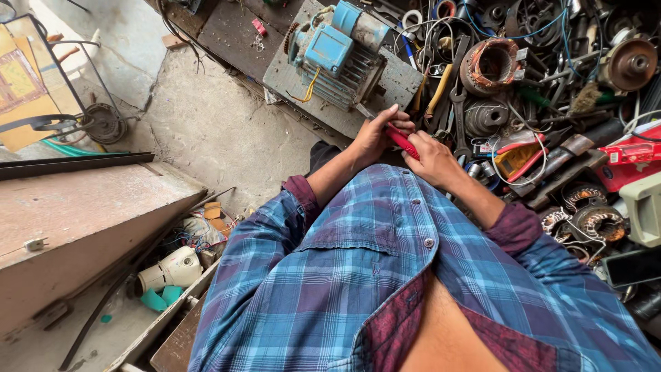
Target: The person uses red pliers to repeatedly grip and pull a small metal pin or cotter from the shaft of a blue electric motor mounted on a workbench. The person adjusts grip and angle multiple times while attempting to extract the pin.
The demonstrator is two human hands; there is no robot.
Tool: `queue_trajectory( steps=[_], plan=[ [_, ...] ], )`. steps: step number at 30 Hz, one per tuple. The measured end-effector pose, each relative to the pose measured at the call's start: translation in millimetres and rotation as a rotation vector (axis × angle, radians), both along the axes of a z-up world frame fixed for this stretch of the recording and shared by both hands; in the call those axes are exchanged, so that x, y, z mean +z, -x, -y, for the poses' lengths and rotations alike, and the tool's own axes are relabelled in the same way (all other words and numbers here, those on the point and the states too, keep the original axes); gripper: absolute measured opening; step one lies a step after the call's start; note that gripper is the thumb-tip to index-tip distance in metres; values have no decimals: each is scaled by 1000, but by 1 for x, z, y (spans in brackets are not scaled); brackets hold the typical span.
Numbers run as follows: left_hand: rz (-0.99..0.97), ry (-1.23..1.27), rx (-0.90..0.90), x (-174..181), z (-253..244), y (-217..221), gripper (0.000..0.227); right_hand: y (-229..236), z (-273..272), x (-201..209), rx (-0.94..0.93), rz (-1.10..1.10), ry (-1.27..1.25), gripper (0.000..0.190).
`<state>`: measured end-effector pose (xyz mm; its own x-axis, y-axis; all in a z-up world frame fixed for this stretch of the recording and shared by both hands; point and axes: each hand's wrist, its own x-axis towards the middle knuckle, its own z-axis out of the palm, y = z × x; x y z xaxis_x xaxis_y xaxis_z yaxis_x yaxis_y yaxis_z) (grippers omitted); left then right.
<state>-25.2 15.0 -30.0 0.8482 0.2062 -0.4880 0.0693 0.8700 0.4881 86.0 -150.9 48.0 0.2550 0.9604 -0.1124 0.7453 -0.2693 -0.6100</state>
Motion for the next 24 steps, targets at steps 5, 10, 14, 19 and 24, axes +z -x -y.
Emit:
queue_trajectory(
  steps=[5, 10, 14, 19, 24],
  plan=[
    [-45, -81, -77, 1, -4, 7, 57, -19, 2, -14, -21, -314, 118, 36],
    [-65, -208, -107, -3, -2, 15, 58, -35, 12, -20, -93, -842, 264, 43],
    [-104, -220, -98, -1, -3, 17, 55, -40, 10, -20, -95, -901, 372, 46],
    [-128, -192, -55, 13, -9, 10, 55, -50, -1, -9, -58, -890, 319, 42],
    [-70, -147, -25, 25, -10, 9, 58, -51, -11, 6, -164, -1031, 425, 37]
  ],
)
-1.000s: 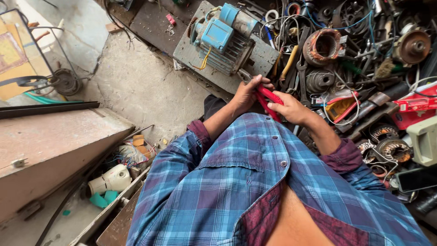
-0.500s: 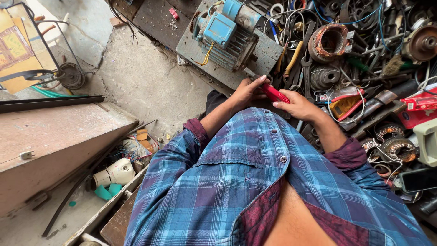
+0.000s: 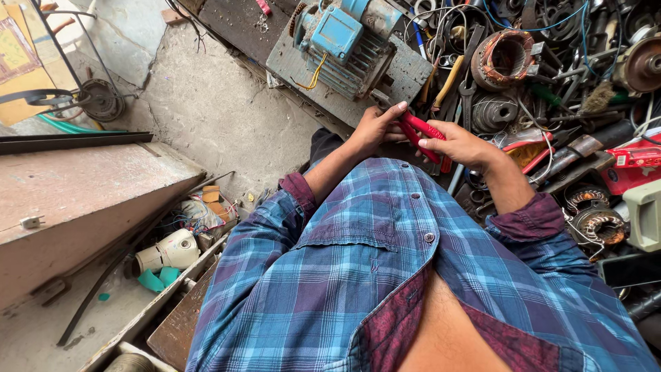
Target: The person uses red pliers to repeatedly grip and pull a small metal pin or cotter from the shaft of a blue electric motor mounted on a workbench. The person adjusts grip and angle multiple times while attempting to extract the pin.
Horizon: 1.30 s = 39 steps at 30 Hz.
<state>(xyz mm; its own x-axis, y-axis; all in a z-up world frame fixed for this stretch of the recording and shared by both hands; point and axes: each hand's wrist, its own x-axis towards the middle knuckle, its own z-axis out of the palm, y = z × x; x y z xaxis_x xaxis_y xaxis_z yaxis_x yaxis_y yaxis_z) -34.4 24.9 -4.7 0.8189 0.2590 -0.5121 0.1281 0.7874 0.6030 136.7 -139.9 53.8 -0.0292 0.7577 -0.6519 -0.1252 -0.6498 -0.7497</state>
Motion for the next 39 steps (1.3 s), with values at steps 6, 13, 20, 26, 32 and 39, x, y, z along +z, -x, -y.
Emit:
queue_trajectory(
  steps=[6, 13, 20, 26, 32, 39],
  plan=[
    [-11, -4, -6, 0, 0, -2, 58, 4, -6, 11, -77, -33, 95, 30],
    [29, -48, 24, -9, -1, -4, 51, -3, -13, 8, -39, -110, 180, 32],
    [185, 70, -20, -8, 3, -11, 37, 46, 1, 25, 210, 1315, -168, 46],
    [130, -3, -64, -8, 3, -16, 40, 62, 2, 29, 128, 1307, -131, 59],
    [80, -72, -91, -19, 0, -3, 54, 27, 2, 0, 120, 617, -314, 50],
    [-8, -241, -108, -25, -4, 13, 62, 3, -9, -3, 130, 52, 98, 29]
  ],
)
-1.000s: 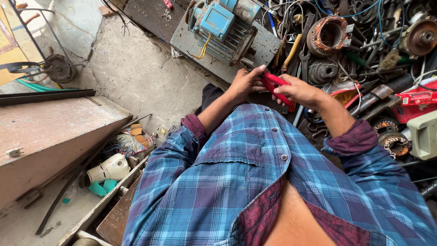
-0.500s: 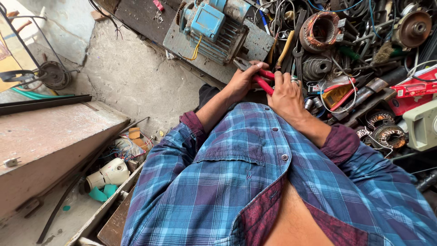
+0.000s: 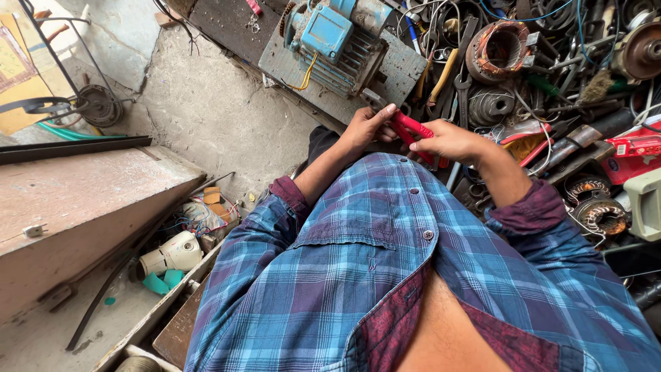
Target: The person uses red pliers to repeatedly grip and pull a small metal pin or cotter from the shaft of a blue electric motor mounted on a workbench. The person adjusts grip and angle multiple times while attempting to extract the pin.
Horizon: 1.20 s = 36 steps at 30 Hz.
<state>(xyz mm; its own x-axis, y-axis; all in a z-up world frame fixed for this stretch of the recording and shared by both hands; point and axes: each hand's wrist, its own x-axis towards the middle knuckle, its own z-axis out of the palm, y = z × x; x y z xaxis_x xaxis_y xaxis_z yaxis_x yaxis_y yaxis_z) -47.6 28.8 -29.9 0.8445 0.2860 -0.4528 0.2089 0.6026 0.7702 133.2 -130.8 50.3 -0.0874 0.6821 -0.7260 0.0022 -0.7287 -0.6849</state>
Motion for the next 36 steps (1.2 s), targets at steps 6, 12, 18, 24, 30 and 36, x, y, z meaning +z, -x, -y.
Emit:
queue_trajectory(
  steps=[6, 12, 18, 24, 30, 36],
  plan=[
    [-31, -50, -32, 2, -1, 2, 67, -8, -3, -7, -172, -372, 111, 35],
    [-14, -36, 7, 2, -2, 4, 66, 7, 5, -38, -167, -75, 42, 36],
    [-4, -88, 28, -1, 1, 6, 60, 20, 8, -40, 74, 352, -168, 37],
    [-53, -149, 23, 0, -1, 5, 62, 9, 7, -19, 33, 93, -186, 48],
    [-113, -173, 80, -1, -2, 0, 61, -1, -1, -12, -73, -144, 34, 53],
    [-88, -153, 103, -13, -1, -2, 58, -11, -2, -18, -203, -453, 127, 44]
  ],
)
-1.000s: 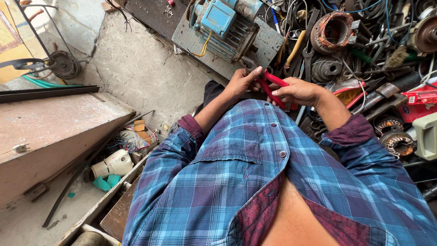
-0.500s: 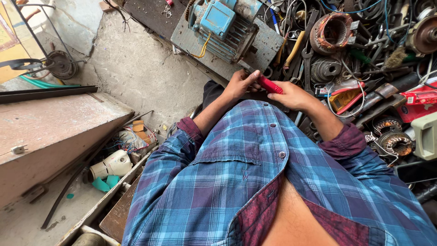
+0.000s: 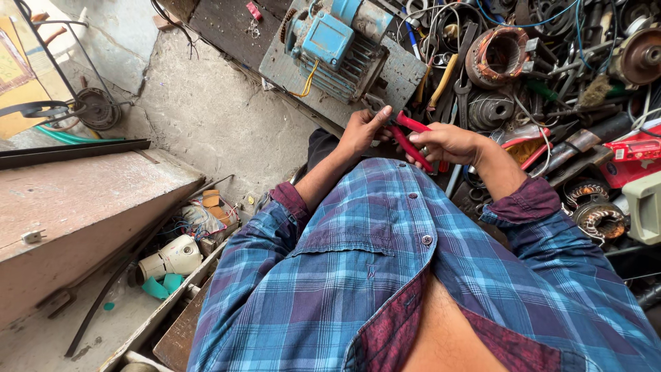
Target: The person uses red pliers to repeatedly grip and pull a small metal pin or cotter from the shaft of a blue electric motor mounted on a workbench. The person adjusts grip and angle multiple times while attempting to extract the pin.
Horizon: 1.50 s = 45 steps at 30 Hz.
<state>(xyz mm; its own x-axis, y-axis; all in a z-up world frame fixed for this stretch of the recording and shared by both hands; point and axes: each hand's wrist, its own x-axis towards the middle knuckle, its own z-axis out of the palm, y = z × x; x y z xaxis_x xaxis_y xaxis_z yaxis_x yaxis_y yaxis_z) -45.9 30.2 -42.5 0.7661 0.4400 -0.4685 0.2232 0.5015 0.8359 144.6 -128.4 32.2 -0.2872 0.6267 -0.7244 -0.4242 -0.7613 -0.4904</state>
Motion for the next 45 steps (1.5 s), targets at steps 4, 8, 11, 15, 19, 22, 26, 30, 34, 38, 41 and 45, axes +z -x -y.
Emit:
queue_trajectory(
  steps=[4, 8, 11, 15, 19, 22, 26, 30, 34, 38, 41, 45],
  plan=[
    [-28, -162, -3, -3, -1, 2, 54, 2, -3, -6, -34, -51, 43, 43],
    [42, -81, 16, -4, -11, 6, 58, 6, -2, -7, 107, 249, -100, 43],
    [-41, 34, 107, -4, -19, 7, 49, 16, -5, 7, 321, 985, -311, 44],
    [-58, 32, 83, -4, -21, 14, 49, 44, -2, 26, 237, 1165, -212, 45],
    [-53, 91, 66, 6, -28, 11, 42, 43, -7, 26, 239, 1115, -207, 47],
    [84, -31, -175, 45, -33, 23, 66, 46, -3, 15, 239, 1055, -222, 48],
    [-63, -772, -590, 148, -44, 36, 38, 50, 0, 2, 194, 1008, -220, 49],
    [441, -1227, -283, 259, -50, 30, 87, 57, 2, -9, 127, 932, -261, 50],
    [804, -1475, -160, 348, -61, 29, 83, 58, 0, -14, 138, 934, -247, 52],
    [1036, -1332, -54, 390, -68, 56, 44, 56, 4, -13, 131, 944, -262, 53],
    [857, -1497, -228, 366, -82, 41, 48, 59, 1, -14, 136, 952, -246, 53],
    [341, -1102, -381, 283, -103, 5, 39, 62, 5, -20, 111, 904, -254, 51]
  ],
)
